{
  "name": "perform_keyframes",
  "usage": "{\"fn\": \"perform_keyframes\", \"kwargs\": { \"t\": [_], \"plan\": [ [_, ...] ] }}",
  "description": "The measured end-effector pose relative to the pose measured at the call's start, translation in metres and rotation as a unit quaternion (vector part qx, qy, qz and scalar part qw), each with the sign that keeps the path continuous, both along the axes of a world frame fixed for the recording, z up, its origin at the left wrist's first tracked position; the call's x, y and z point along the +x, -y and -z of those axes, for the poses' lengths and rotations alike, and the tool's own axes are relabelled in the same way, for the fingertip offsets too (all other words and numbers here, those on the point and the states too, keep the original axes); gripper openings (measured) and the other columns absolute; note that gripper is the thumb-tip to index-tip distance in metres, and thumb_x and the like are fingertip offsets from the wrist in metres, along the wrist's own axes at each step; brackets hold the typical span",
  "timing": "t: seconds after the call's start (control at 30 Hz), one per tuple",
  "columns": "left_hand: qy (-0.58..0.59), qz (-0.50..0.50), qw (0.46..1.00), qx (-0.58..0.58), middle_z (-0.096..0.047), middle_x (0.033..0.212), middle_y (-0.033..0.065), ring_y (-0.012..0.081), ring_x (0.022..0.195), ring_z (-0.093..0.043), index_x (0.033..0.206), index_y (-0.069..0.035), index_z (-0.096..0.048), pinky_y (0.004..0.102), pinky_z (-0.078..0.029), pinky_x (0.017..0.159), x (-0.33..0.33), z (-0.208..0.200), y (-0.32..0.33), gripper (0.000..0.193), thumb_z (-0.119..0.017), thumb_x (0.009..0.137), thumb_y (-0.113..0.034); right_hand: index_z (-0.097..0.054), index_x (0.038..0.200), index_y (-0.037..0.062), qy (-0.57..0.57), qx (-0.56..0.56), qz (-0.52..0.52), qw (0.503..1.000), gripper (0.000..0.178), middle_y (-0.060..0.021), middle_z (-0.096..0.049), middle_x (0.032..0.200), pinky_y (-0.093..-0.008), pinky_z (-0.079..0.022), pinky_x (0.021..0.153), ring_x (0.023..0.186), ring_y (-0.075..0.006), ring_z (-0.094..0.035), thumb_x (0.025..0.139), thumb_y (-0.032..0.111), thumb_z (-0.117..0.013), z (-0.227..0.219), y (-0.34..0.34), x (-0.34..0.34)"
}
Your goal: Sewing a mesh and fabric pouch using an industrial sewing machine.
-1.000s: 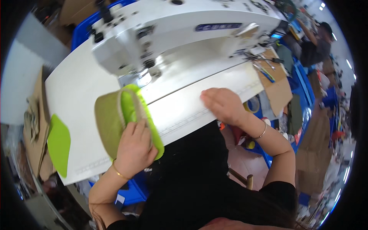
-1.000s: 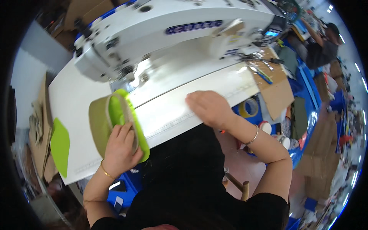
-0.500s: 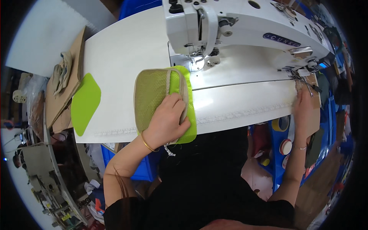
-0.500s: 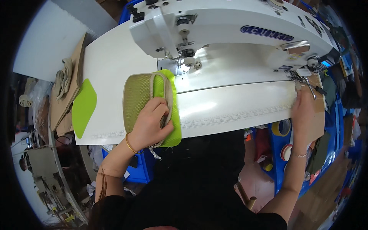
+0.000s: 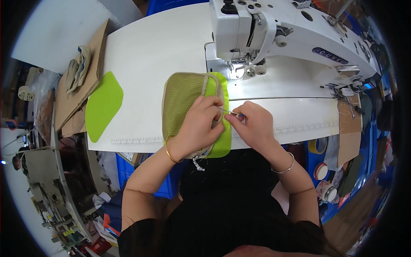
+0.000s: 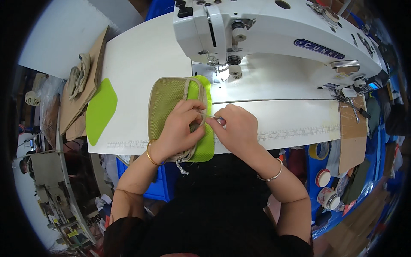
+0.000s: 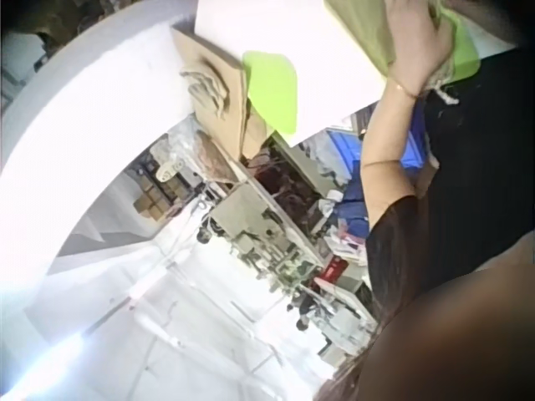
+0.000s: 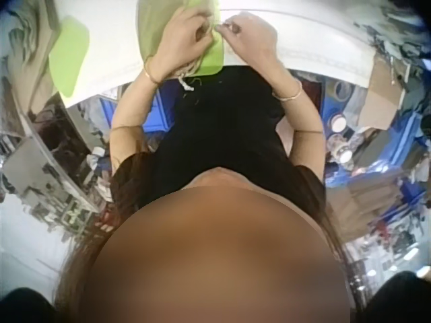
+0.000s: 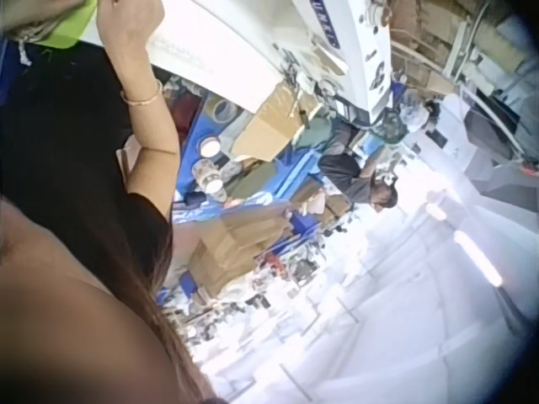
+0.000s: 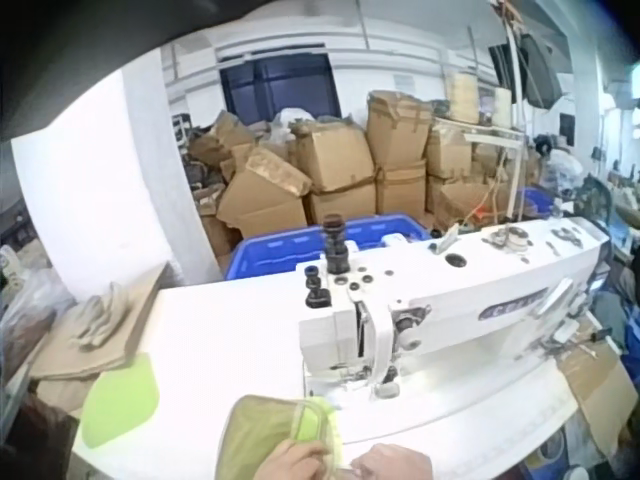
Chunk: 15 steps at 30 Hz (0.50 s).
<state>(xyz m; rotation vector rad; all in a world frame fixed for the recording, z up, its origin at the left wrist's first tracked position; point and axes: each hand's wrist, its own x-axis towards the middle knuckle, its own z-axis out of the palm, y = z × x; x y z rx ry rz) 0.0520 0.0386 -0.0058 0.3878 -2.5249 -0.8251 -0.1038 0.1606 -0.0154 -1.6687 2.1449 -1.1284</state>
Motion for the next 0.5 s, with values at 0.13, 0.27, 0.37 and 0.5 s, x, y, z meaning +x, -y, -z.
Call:
{"fn": "perform_keyframes", "kwargs": {
  "t": [0.13, 0.27, 0.37, 0.5],
  "plan": [
    [-0.001, -0.004, 0.998, 0.063, -0.064, 0.114, 0.0140, 0.0289, 0.092, -0.061, 0.078, 0.000, -0.059, 0.0354, -0.051, 0.075, 0.001, 0.006, 0.005, 0.011, -0.070, 0.079, -0.001, -0.069, 0.077, 0.0064, 0.050, 0.026, 0.015, 0.998, 0.018, -0.0070, -0.060, 0.071, -0.0391, -0.048, 0.060, 0.066, -0.0272, -0.062, 0.085, 0.022, -0.076, 0.001, 0.010, 0.000],
    [0.018, -0.004, 0.991, 0.133, -0.064, 0.114, 0.0115, 0.0210, 0.084, -0.061, 0.081, 0.000, -0.060, 0.0305, -0.050, 0.068, 0.005, 0.008, 0.012, 0.009, -0.069, 0.081, -0.001, -0.069, 0.080, 0.0058, 0.016, 0.033, -0.002, 0.999, 0.016, -0.0082, -0.062, 0.074, -0.0405, -0.049, 0.062, 0.069, -0.0289, -0.063, 0.085, 0.020, -0.075, 0.004, 0.012, 0.003],
    [0.020, -0.001, 0.984, 0.175, -0.064, 0.115, 0.0096, 0.0144, 0.078, -0.058, 0.083, 0.000, -0.060, 0.0265, -0.048, 0.066, 0.004, 0.005, 0.015, 0.007, -0.067, 0.083, 0.000, -0.068, 0.081, 0.0058, -0.010, 0.031, 0.012, 0.999, 0.014, -0.0086, -0.062, 0.075, -0.0411, -0.049, 0.062, 0.070, -0.0297, -0.063, 0.085, 0.018, -0.074, 0.004, 0.011, 0.003],
    [0.022, -0.003, 0.965, 0.263, -0.064, 0.114, 0.0090, 0.0088, 0.074, -0.054, 0.083, 0.001, -0.059, 0.0243, -0.046, 0.065, 0.005, 0.007, 0.023, 0.007, -0.065, 0.086, 0.001, -0.068, 0.081, 0.0058, 0.008, 0.051, 0.011, 0.999, 0.013, -0.0089, -0.062, 0.075, -0.0411, -0.048, 0.062, 0.069, -0.0295, -0.063, 0.085, 0.017, -0.074, 0.000, 0.013, 0.003]
  ]
}}
